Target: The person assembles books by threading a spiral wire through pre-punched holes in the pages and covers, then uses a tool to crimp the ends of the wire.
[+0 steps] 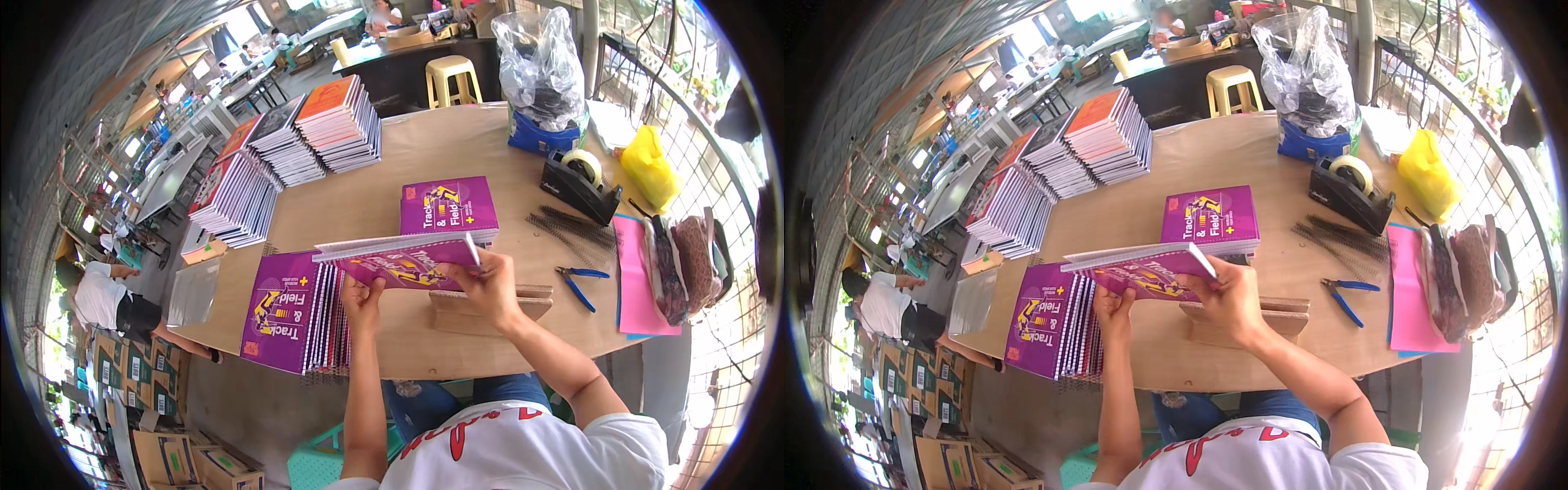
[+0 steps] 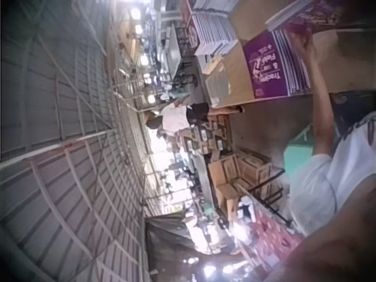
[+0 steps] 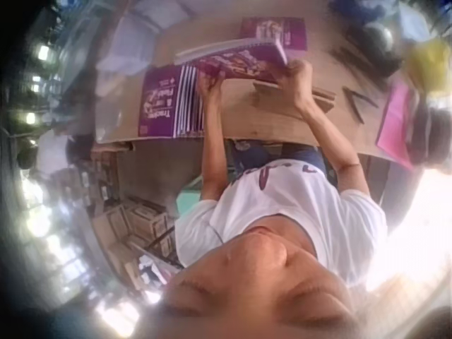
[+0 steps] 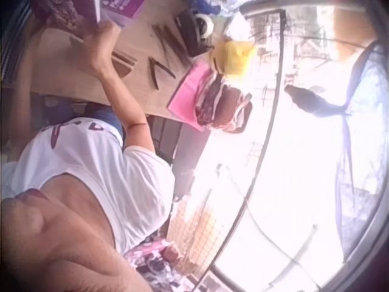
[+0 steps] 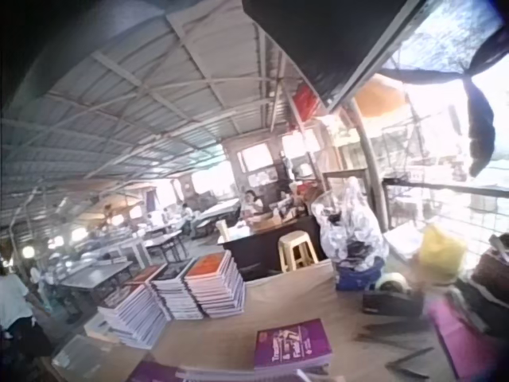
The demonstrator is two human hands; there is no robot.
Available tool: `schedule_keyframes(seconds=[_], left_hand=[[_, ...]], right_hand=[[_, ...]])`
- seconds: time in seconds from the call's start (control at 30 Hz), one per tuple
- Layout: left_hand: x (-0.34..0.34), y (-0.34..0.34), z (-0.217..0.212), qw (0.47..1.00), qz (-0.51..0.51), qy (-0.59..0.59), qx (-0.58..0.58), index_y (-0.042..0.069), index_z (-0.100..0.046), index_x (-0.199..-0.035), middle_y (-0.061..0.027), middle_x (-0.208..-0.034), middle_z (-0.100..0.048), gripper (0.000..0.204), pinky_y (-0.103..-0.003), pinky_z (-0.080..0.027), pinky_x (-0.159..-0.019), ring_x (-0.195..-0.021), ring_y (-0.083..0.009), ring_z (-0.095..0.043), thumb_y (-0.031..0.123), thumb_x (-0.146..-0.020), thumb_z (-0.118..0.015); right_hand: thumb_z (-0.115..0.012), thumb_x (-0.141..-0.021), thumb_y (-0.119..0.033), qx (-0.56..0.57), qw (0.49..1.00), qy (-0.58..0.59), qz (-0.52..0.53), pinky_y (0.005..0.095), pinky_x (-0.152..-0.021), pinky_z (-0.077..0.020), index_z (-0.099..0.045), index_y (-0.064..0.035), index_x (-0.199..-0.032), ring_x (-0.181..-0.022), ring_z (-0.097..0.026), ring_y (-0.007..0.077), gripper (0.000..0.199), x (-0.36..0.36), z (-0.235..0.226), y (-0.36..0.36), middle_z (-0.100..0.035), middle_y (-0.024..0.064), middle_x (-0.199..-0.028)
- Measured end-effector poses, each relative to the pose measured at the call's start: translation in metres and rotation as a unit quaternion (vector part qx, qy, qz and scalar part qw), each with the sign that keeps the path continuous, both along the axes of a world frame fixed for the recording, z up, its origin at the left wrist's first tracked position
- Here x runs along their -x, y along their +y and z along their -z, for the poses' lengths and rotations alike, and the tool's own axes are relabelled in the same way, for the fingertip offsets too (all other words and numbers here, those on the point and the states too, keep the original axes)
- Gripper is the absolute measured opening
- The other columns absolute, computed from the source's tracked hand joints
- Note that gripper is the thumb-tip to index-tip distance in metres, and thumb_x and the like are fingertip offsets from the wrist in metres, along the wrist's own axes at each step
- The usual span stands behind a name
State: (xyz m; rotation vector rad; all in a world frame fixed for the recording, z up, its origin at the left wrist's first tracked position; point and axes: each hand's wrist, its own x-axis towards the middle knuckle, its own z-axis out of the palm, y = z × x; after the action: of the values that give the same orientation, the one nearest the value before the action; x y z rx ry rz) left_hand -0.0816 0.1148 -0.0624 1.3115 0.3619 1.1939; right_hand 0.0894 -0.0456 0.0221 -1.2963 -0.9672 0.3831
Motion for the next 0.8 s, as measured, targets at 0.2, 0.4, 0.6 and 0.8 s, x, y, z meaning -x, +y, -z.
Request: schedule_keyframes(seconds=[0.2,0.4,0.6,0.8], left_hand=[[0.003,0.007,0.021,1.0,-0.001,-0.008,0.029,0.0,-0.054,-0.136,-0.006,-0.125,-0.067,0.053,-0.028,-0.047,-0.1,-0.116,-0.0136,-0.061,0.003,-0.089,-0.078],[0.006,0.015,0.027,0.999,0.007,-0.003,0.038,0.001,-0.051,-0.14,-0.0051,-0.126,-0.065,0.058,-0.028,-0.046,-0.101,-0.116,-0.0134,-0.06,0.003,-0.088,-0.078],[-0.009,-0.018,0.012,0.999,-0.009,0.039,-0.021,0.003,-0.039,-0.148,-0.007,-0.135,-0.059,0.07,-0.029,-0.046,-0.102,-0.122,-0.0152,-0.057,-0.001,-0.088,-0.077],[-0.028,-0.052,0.037,0.993,0.036,0.112,-0.009,0.002,-0.042,-0.146,-0.0116,-0.141,-0.052,0.055,-0.035,-0.043,-0.106,-0.129,-0.0203,-0.053,0.016,-0.099,-0.067]], right_hand=[[-0.079,-0.086,-0.012,0.022,0.996,-0.086,0.03,0.035,-0.062,-0.0512,-0.074,-0.0025,-0.104,-0.062,-0.065,0.0272,0.021,0.009,0.001,0.005,-0.07,0.0198,-0.079],[-0.078,-0.088,-0.011,0.026,0.996,-0.081,0.026,0.0322,-0.063,-0.0523,-0.074,-0.0024,-0.105,-0.063,-0.067,0.021,0.02,0.009,0.001,0.01,-0.073,0.0169,-0.08],[-0.079,-0.087,-0.007,0.022,0.998,-0.045,0.026,0.029,-0.066,-0.054,-0.075,-0.002,-0.106,-0.071,-0.067,0.0092,0.02,-0.008,0.005,-0.016,-0.077,0.0111,-0.086],[-0.079,-0.086,-0.005,0.072,0.996,0.019,0.055,0.0309,-0.075,-0.0533,-0.077,-0.0021,-0.101,-0.085,-0.068,0.0116,0.016,-0.03,0.014,-0.069,-0.076,0.0108,-0.093]])
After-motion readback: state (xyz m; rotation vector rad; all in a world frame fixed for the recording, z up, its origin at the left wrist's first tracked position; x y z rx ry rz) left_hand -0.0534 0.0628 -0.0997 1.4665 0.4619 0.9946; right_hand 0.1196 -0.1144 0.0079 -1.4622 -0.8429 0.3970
